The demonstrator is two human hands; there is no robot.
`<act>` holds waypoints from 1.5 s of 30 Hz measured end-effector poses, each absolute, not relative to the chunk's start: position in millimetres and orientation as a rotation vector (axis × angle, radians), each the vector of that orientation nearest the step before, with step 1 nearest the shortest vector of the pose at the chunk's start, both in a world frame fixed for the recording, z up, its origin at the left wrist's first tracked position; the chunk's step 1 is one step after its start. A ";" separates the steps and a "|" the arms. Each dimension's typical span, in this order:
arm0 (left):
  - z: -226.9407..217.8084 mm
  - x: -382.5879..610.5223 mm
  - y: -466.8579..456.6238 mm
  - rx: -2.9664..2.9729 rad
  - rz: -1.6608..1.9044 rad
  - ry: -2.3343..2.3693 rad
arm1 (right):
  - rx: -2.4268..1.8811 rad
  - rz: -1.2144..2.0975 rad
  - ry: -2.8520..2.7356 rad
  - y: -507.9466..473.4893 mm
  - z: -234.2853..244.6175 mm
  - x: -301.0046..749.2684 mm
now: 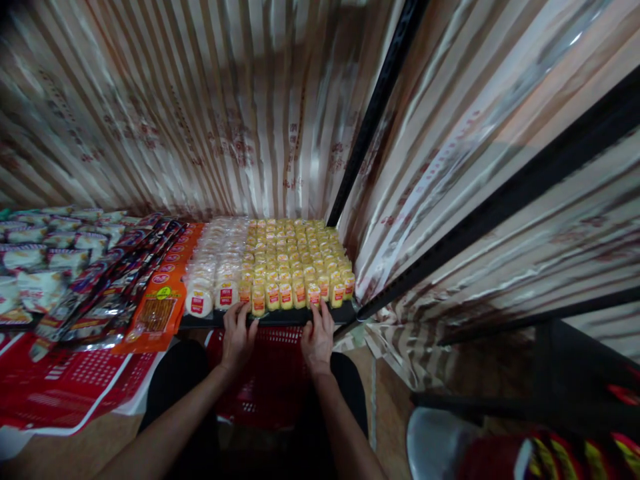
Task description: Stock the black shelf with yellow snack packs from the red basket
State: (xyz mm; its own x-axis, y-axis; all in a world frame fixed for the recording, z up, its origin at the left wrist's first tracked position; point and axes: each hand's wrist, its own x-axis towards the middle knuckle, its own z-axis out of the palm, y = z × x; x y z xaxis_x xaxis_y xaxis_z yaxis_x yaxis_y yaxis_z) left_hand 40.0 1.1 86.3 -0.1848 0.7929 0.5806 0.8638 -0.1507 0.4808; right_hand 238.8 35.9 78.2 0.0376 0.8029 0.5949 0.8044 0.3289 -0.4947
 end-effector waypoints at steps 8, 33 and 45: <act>89.8 35.4 19.8 -2.003 -1.176 -1.910 | -1.452 -0.007 -1.727 35.3 78.2 239.6; 79.1 32.0 24.9 -2.101 -1.154 -1.720 | -1.333 0.060 -2.081 26.3 99.7 193.1; 83.4 31.3 19.4 -2.126 -1.118 -1.661 | -1.426 0.013 -1.997 22.6 97.3 197.4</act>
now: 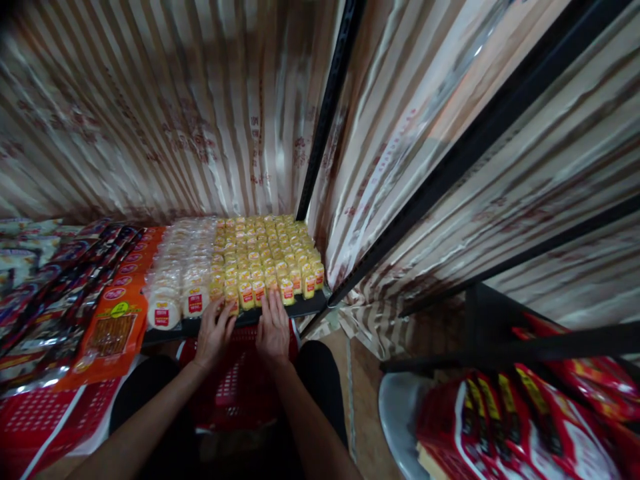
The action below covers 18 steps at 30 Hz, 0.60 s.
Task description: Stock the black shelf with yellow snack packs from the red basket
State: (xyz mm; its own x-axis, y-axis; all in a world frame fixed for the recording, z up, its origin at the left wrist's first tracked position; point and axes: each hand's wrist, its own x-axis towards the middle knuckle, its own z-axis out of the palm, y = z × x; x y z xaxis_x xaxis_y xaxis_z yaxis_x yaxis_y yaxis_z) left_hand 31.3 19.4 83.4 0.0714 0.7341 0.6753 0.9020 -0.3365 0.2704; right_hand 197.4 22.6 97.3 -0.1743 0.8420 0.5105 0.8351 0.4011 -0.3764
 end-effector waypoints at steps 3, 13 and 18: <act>88.2 34.3 17.1 -2.147 -1.039 -1.573 | -1.543 -0.038 -1.850 22.9 95.1 209.1; 89.9 64.8 24.2 -2.373 -0.920 -1.354 | -1.585 0.018 -1.715 39.4 88.1 225.1; 94.8 76.3 30.1 -2.448 -0.903 -1.265 | -1.598 0.030 -1.618 48.0 89.2 233.2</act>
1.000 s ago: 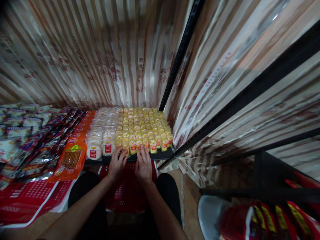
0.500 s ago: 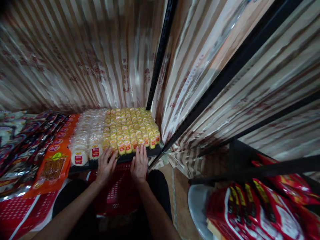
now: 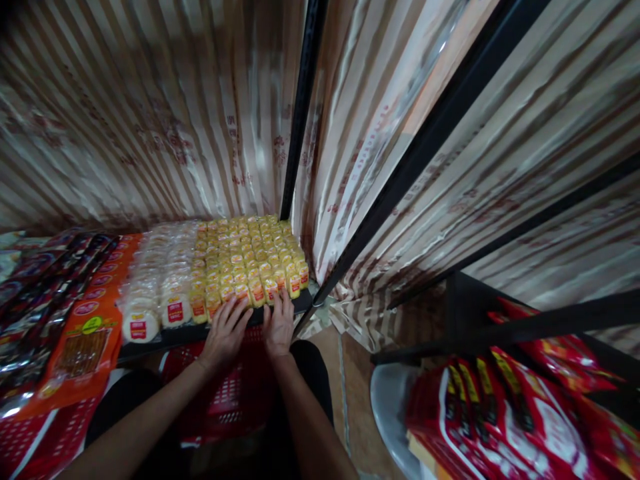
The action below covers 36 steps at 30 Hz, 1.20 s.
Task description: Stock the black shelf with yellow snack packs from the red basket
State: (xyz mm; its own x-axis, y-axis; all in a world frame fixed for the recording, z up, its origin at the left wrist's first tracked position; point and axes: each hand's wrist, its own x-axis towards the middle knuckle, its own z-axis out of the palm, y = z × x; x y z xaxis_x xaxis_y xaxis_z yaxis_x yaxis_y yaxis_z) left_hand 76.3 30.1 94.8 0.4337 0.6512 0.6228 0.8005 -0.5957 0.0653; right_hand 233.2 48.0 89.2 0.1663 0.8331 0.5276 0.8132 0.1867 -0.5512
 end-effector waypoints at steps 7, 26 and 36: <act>104.3 92.9 41.9 -2.528 -0.816 -1.220 | -1.567 0.025 -1.648 57.0 91.1 241.3; 97.3 121.7 66.5 -2.573 -0.695 -1.091 | -1.467 0.128 -1.631 55.2 78.4 249.5; 98.9 121.1 68.9 -2.535 -0.642 -1.122 | -1.512 0.042 -1.552 54.7 86.3 249.0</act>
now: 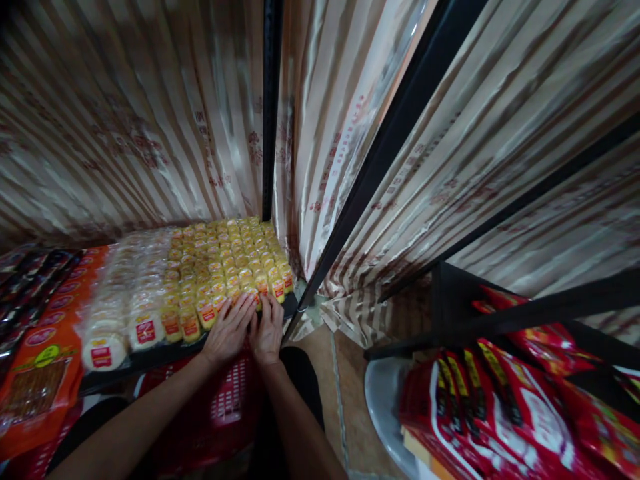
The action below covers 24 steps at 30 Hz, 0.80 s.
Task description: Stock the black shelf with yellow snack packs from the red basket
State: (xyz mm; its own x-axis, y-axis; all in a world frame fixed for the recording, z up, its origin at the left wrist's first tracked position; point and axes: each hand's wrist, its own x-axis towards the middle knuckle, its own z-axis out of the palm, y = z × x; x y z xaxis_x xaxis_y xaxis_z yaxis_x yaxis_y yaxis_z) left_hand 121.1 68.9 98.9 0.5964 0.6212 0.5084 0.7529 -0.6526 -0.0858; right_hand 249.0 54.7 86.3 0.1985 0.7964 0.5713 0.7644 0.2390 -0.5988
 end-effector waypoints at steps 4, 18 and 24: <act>98.7 122.5 68.0 -2.512 -0.652 -1.121 | -1.597 -0.012 -1.389 53.6 86.2 259.9; 99.9 135.7 86.2 -2.525 -0.635 -0.934 | -1.548 0.037 -1.483 63.4 80.5 271.7; 101.7 135.4 84.9 -2.539 -0.584 -0.987 | -1.514 0.055 -1.490 65.1 73.4 280.5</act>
